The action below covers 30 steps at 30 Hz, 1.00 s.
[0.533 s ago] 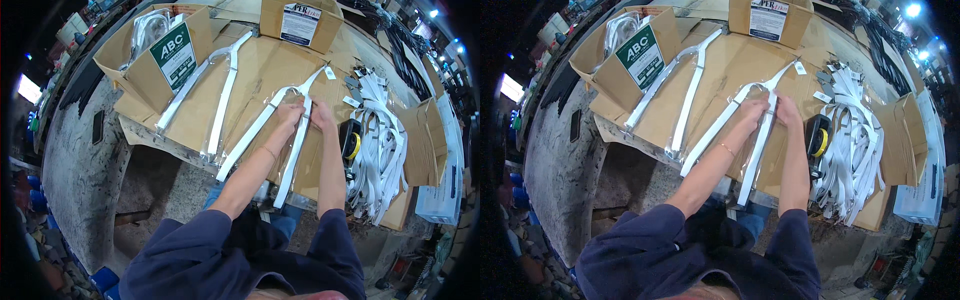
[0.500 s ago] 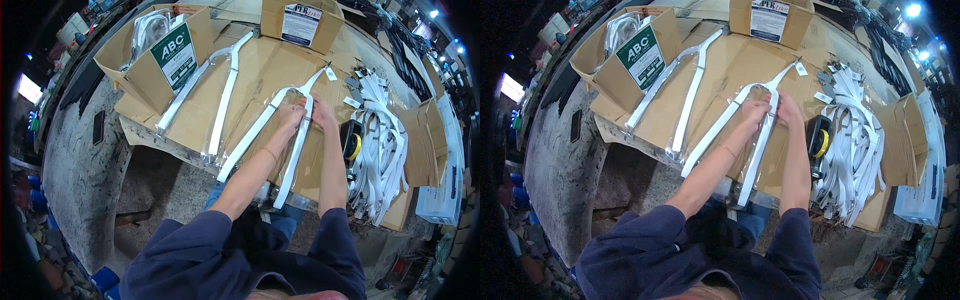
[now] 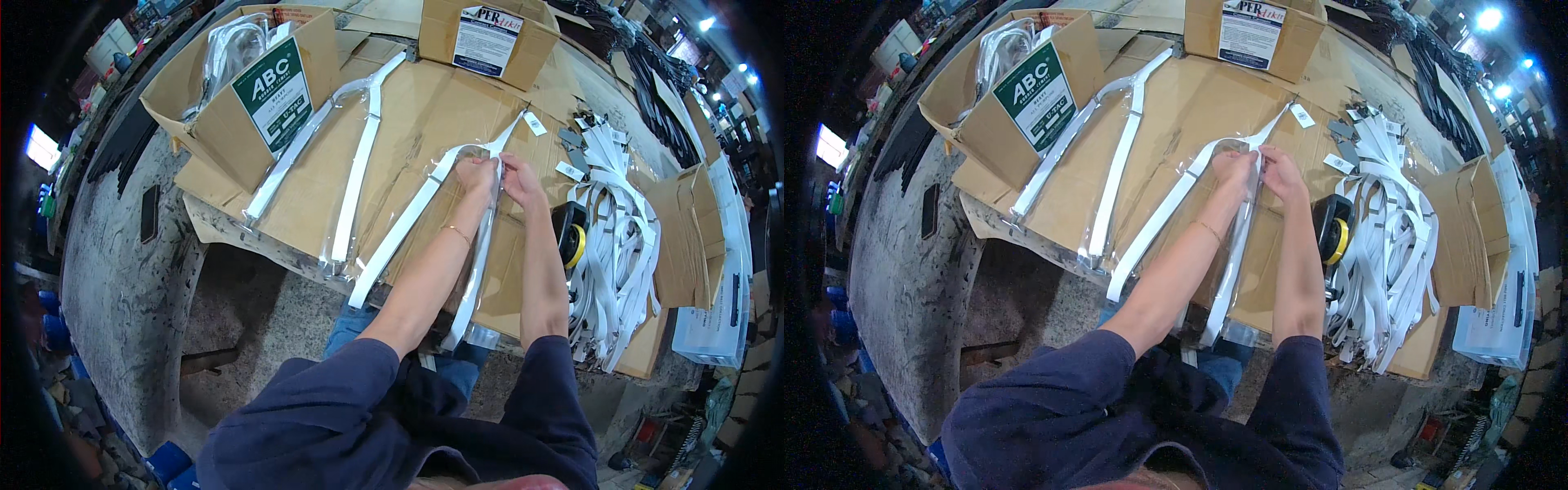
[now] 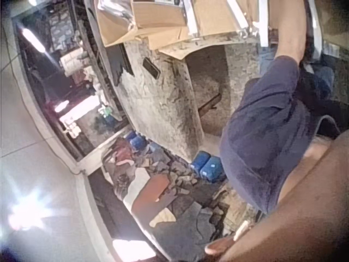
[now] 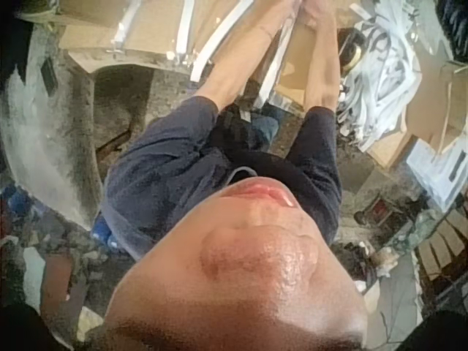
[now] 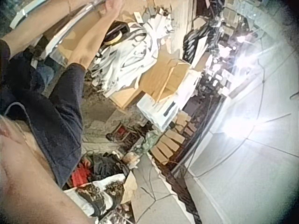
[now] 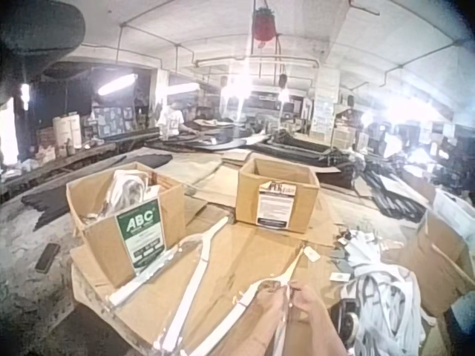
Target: Assembling and packaging white adjustable fabric straps into plastic sleeves.
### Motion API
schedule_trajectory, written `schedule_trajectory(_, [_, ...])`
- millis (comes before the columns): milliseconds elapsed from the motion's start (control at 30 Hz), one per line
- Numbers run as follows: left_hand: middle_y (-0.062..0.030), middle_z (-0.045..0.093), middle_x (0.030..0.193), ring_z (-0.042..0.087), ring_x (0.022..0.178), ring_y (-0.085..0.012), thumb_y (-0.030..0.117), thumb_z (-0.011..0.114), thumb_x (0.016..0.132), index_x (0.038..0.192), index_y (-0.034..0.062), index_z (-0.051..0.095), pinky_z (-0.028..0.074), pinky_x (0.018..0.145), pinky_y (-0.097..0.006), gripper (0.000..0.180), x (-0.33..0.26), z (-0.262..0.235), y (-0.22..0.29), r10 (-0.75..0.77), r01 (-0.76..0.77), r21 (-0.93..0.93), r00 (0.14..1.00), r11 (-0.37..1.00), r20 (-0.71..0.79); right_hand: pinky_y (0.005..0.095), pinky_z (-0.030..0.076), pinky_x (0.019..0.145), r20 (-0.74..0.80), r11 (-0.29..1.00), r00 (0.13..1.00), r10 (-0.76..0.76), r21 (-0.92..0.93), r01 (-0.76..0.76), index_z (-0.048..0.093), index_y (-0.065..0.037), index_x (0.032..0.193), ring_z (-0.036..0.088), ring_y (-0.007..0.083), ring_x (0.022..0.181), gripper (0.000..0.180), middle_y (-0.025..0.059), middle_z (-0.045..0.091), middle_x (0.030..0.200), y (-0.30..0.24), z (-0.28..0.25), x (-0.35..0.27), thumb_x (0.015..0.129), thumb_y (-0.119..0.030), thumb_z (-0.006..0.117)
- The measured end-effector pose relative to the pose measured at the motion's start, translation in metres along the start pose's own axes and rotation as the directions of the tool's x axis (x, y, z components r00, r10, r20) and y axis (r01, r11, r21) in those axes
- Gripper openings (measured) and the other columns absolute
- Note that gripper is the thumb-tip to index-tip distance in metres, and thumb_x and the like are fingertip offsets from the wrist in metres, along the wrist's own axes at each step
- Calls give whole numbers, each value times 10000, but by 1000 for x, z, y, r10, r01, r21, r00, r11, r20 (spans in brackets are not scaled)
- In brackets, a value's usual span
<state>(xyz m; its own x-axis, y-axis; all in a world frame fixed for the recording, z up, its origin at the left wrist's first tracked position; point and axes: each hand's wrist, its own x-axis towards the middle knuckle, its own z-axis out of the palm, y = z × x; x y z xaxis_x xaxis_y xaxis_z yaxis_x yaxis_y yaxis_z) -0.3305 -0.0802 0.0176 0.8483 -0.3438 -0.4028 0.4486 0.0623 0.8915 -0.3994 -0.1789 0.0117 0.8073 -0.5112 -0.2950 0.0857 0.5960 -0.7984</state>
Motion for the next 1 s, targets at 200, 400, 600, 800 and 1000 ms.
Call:
schedule_trajectory(200, [-69, 584, 707, 542, 624, -168, 71, 810, 638, 674, 67, 489, 473, 582, -339, 324, -27, 8, 10, -11, 13, 94, 1000, 995, -27, 328, 463, 653, -343, 927, 935, 89, -314, -203, 618, -61, 972, 569, 171, 755, 170, 65, 627, 887, -23, -8, 24, 886, -208, 622])
schedule_trajectory(400, [-73, 587, 729, 564, 646, -150, 67, 819, 647, 703, 54, 474, 478, 557, -329, 349, -19, 11, 12, -32, 24, -70, 992, 997, -120, 319, 451, 633, -246, 967, 966, 86, -214, -140, 592, -71, 939, 556, 162, 714, 168, 46, 609, 856, -15, -1, 22, 855, -208, 643])
schedule_trajectory(600, [-109, 606, 764, 581, 697, -204, 154, 769, 750, 748, 21, 511, 491, 634, -344, 290, -20, 18, 14, 84, -68, 79, 972, 995, -218, 273, 457, 633, -29, 987, 999, -39, -154, 35, 553, -60, 1016, 580, 163, 746, 183, 58, 625, 941, -14, 3, 10, 861, -134, 618])
schedule_trajectory(800, [-243, 646, 928, 573, 958, -405, 255, 535, 898, 977, -52, 658, 420, 892, -479, 339, -68, -27, 35, 645, -702, 675, 628, 228, 436, 272, 501, 698, -41, 951, 996, -83, -301, 67, 494, -64, 1170, 617, 170, 871, 363, 70, 639, 977, -19, 26, -15, 843, -72, 652])
schedule_trajectory(1000, [-192, 664, 1013, 600, 952, -336, 284, 611, 874, 1027, -33, 649, 437, 898, -418, 354, -25, -79, 136, 649, -737, 621, 613, 266, 450, 252, 499, 705, 88, 948, 949, -304, -73, 310, 502, -37, 1153, 619, 146, 832, 391, 70, 642, 941, -38, 63, -43, 807, 20, 676])
